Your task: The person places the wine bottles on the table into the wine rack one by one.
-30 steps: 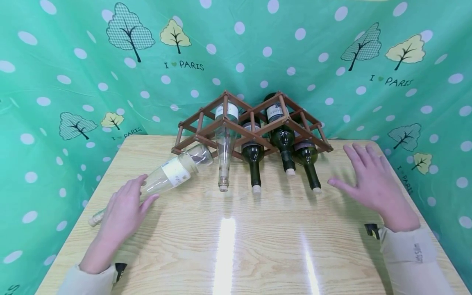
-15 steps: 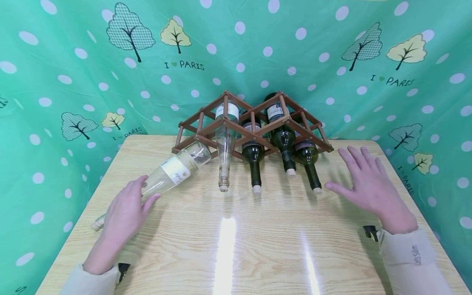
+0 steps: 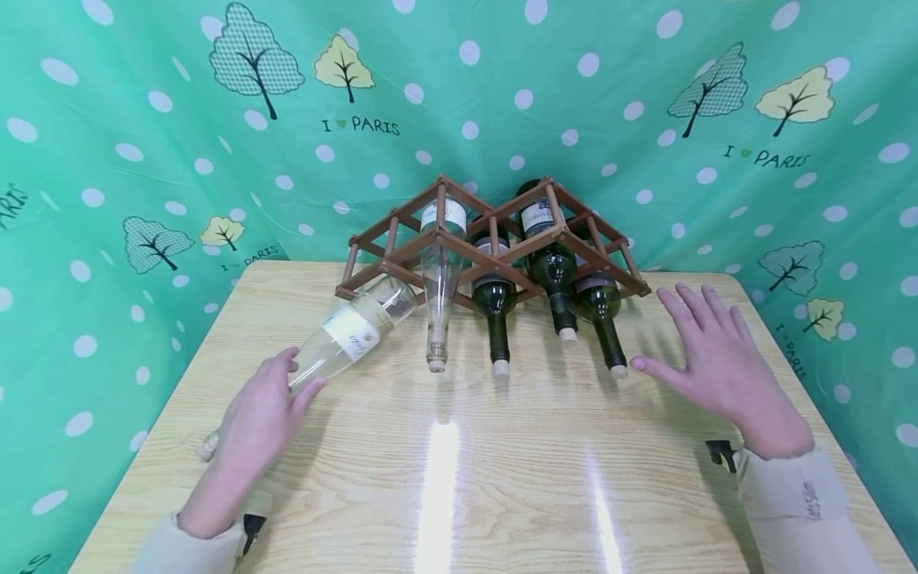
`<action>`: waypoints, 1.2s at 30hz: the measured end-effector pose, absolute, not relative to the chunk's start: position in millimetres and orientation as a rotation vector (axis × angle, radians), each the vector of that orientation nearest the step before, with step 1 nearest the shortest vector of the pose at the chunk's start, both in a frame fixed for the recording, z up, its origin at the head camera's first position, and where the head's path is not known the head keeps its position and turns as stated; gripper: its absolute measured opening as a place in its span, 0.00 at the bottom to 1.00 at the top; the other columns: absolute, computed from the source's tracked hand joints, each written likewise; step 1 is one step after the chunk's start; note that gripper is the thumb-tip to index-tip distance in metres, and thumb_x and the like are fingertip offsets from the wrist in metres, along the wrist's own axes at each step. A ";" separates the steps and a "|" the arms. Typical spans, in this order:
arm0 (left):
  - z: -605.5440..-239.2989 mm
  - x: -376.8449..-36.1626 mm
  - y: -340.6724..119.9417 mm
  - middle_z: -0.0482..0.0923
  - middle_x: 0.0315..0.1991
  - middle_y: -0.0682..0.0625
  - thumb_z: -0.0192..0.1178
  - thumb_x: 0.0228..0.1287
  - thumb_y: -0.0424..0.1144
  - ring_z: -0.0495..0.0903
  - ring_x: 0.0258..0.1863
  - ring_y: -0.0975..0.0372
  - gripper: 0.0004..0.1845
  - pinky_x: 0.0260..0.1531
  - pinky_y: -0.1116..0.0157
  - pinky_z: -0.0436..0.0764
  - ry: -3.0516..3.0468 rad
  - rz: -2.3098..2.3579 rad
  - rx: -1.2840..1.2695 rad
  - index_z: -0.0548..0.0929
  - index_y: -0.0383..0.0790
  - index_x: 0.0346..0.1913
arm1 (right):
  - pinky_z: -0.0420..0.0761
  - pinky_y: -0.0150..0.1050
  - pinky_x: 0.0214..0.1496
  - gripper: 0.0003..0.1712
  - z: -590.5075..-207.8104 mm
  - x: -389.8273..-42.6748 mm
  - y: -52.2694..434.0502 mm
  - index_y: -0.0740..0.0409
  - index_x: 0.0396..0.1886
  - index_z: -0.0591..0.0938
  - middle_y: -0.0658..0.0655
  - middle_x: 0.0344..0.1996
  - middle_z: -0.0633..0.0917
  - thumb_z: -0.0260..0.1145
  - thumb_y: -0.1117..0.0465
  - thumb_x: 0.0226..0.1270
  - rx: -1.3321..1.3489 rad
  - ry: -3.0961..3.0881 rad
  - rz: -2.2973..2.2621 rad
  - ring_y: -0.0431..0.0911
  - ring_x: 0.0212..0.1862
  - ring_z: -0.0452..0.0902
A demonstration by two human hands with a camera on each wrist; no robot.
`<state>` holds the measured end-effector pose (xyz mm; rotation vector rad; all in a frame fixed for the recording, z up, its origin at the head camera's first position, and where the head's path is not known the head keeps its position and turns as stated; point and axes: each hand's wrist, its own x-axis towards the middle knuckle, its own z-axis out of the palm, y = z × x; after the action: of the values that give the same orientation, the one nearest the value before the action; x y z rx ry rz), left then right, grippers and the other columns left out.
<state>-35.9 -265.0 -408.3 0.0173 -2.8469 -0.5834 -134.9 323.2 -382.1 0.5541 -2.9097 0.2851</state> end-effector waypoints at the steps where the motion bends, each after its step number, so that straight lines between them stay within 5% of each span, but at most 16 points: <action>1: -408.5 -35.4 -263.7 0.79 0.58 0.26 0.67 0.76 0.48 0.83 0.50 0.35 0.38 0.45 0.35 0.83 -2.856 -0.603 0.030 0.68 0.24 0.74 | 0.34 0.74 0.79 0.65 -381.9 -134.8 323.2 0.55 0.88 0.50 0.72 0.82 0.54 0.70 0.29 0.66 0.555 -2.908 0.285 0.74 0.82 0.39; 17: -410.7 -30.8 -254.2 0.79 0.60 0.30 0.56 0.82 0.56 0.84 0.45 0.51 0.42 0.37 0.57 0.84 -2.973 -1.057 0.178 0.61 0.20 0.76 | 0.33 0.73 0.79 0.64 -379.6 -132.5 321.6 0.56 0.88 0.49 0.72 0.83 0.54 0.68 0.30 0.68 0.569 -2.891 0.298 0.73 0.83 0.37; 36: -406.2 -26.7 -245.9 0.70 0.66 0.25 0.52 0.85 0.51 0.81 0.60 0.40 0.40 0.57 0.47 0.84 -2.963 -1.569 0.197 0.55 0.19 0.78 | 0.31 0.72 0.79 0.63 -379.1 -132.2 322.6 0.55 0.88 0.47 0.73 0.83 0.53 0.67 0.30 0.70 0.565 -2.892 0.294 0.71 0.83 0.34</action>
<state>-26.7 -245.9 -406.2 0.1974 -2.9633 -1.5689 -132.2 322.6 -379.1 0.5653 -2.8922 0.2938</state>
